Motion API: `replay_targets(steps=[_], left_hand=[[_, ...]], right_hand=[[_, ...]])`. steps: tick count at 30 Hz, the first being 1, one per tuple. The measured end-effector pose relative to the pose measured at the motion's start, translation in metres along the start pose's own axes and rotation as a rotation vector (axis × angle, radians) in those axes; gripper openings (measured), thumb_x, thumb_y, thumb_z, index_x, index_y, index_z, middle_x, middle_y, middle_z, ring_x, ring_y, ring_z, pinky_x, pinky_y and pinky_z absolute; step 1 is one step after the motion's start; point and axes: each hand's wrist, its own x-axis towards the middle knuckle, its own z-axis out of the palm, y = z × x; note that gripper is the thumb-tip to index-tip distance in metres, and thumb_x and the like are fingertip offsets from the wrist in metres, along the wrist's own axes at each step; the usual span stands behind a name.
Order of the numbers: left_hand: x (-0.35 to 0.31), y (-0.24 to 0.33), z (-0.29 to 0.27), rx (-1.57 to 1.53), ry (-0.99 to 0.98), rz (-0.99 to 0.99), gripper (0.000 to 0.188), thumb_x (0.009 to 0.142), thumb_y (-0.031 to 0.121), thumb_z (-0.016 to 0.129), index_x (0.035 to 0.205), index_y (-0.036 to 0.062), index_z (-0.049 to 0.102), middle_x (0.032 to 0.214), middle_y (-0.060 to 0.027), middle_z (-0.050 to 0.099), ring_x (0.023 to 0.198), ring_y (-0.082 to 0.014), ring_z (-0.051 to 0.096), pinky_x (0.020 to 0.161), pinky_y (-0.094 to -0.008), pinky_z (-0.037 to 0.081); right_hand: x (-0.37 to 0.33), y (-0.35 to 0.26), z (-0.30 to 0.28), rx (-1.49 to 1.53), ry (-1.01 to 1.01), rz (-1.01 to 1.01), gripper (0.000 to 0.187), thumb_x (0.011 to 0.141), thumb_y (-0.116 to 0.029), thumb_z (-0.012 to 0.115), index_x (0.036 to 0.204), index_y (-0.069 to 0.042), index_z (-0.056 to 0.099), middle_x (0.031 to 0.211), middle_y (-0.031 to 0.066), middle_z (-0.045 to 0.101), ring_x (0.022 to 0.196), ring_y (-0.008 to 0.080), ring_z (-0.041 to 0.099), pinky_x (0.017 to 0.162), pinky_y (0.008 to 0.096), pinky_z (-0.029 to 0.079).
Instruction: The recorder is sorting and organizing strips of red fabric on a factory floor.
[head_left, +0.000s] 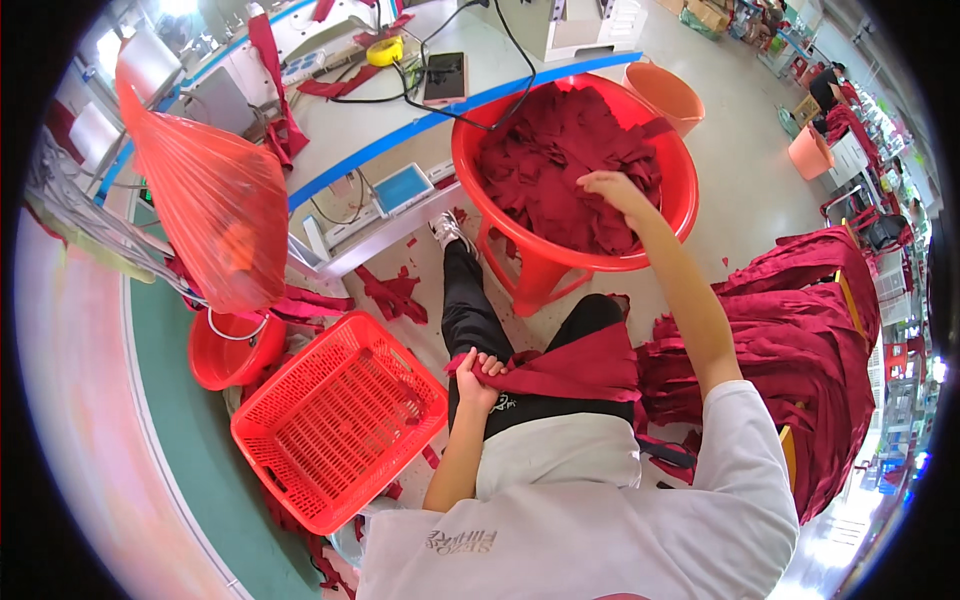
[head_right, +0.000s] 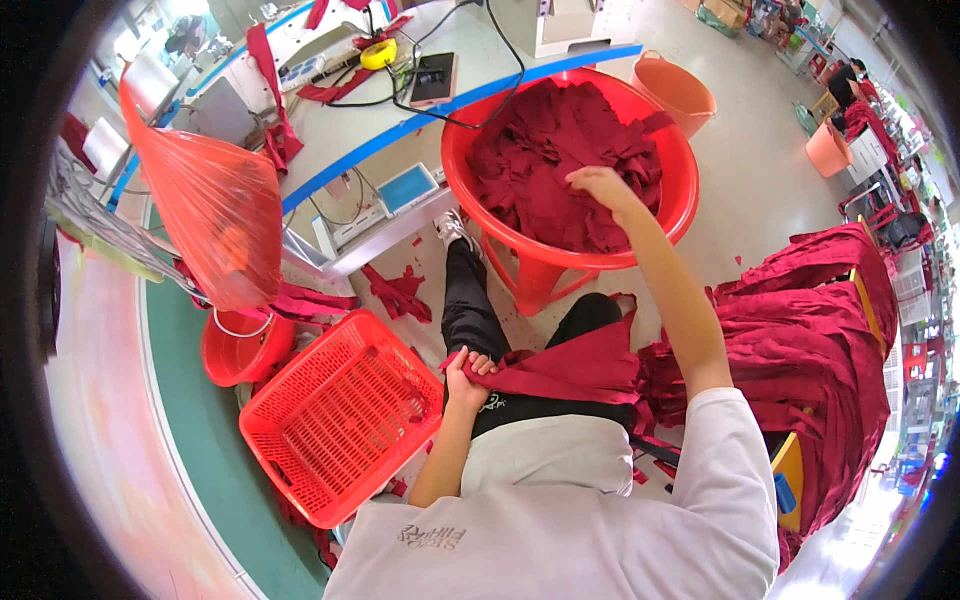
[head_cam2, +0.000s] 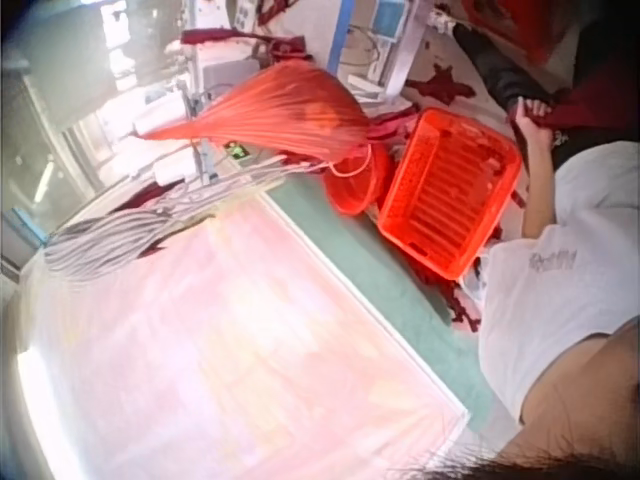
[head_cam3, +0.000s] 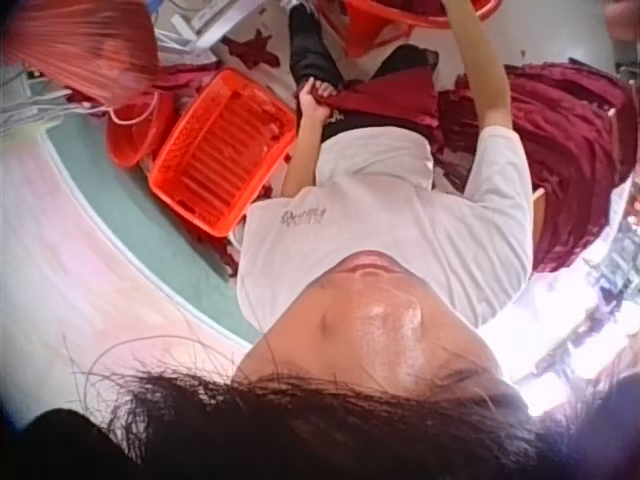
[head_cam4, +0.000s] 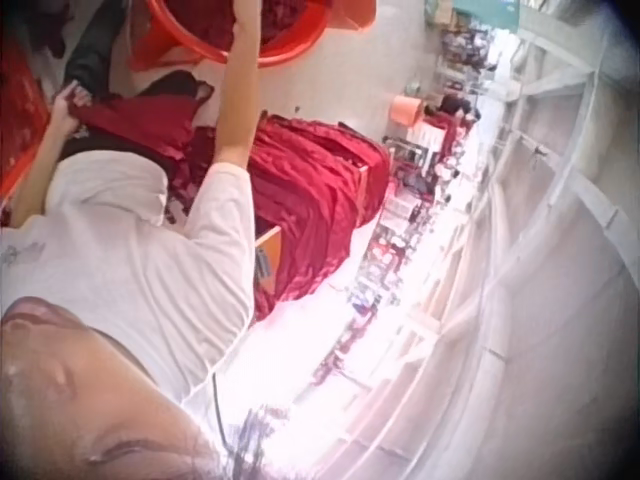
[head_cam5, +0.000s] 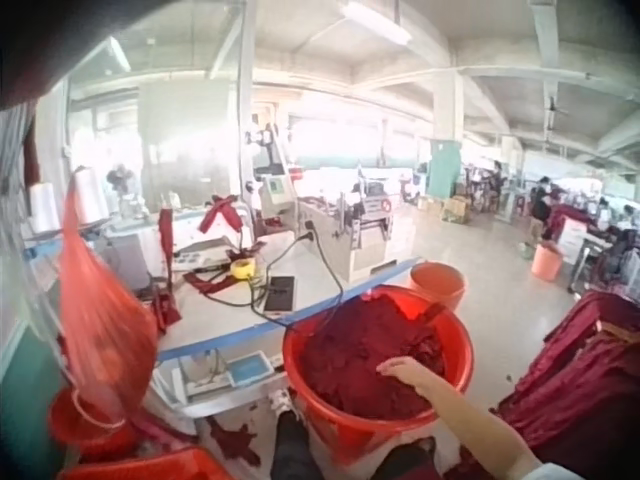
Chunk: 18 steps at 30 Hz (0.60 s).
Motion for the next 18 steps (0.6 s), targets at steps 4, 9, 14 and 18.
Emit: replay_targets(steps=[4,9,14,18], left_hand=[[-0.004,-0.003,-0.003,-0.004,-0.017,0.016,0.031,0.095,0.032,0.048,0.072,0.0121,0.045,0.059,0.0001,0.038,0.059,-0.0172,0.042,0.071,-0.0361,0.04],[-0.006,-0.005,-0.005,0.007,-0.012,0.033,0.032,0.095,0.032,0.048,0.07,0.0123,0.047,0.058,0.0001,0.039,0.059,-0.0169,0.042,0.071,-0.0351,0.039],[0.0,-0.005,-0.003,0.037,-0.036,0.013,0.031,0.095,0.032,0.048,0.072,0.0124,0.044,0.059,0.0002,0.037,0.059,-0.0164,0.041,0.072,-0.0354,0.039],[0.0,-0.003,0.002,0.03,-0.02,-0.012,0.031,0.095,0.032,0.048,0.072,0.0124,0.044,0.059,0.0003,0.037,0.059,-0.0164,0.041,0.071,-0.0359,0.039]], right_hand=[[0.021,0.02,0.043,0.078,0.119,0.13,0.024,0.077,-0.012,0.064,0.099,-0.003,0.072,0.097,0.0043,0.069,0.098,0.014,0.058,0.089,0.0279,0.042],[0.044,0.001,0.07,0.28,0.134,0.059,0.015,0.077,-0.014,0.063,0.086,-0.004,0.072,0.089,0.0027,0.069,0.088,0.0132,0.059,0.081,0.0301,0.044],[0.018,-0.145,0.037,0.244,0.02,-0.398,0.038,0.084,-0.018,0.062,0.118,0.0,0.065,0.107,0.0038,0.066,0.099,0.0117,0.057,0.091,0.028,0.043],[-0.065,-0.28,-0.004,0.251,0.201,-0.664,0.028,0.087,-0.019,0.061,0.107,0.0,0.066,0.115,0.0078,0.062,0.101,0.0161,0.059,0.092,0.0306,0.044]])
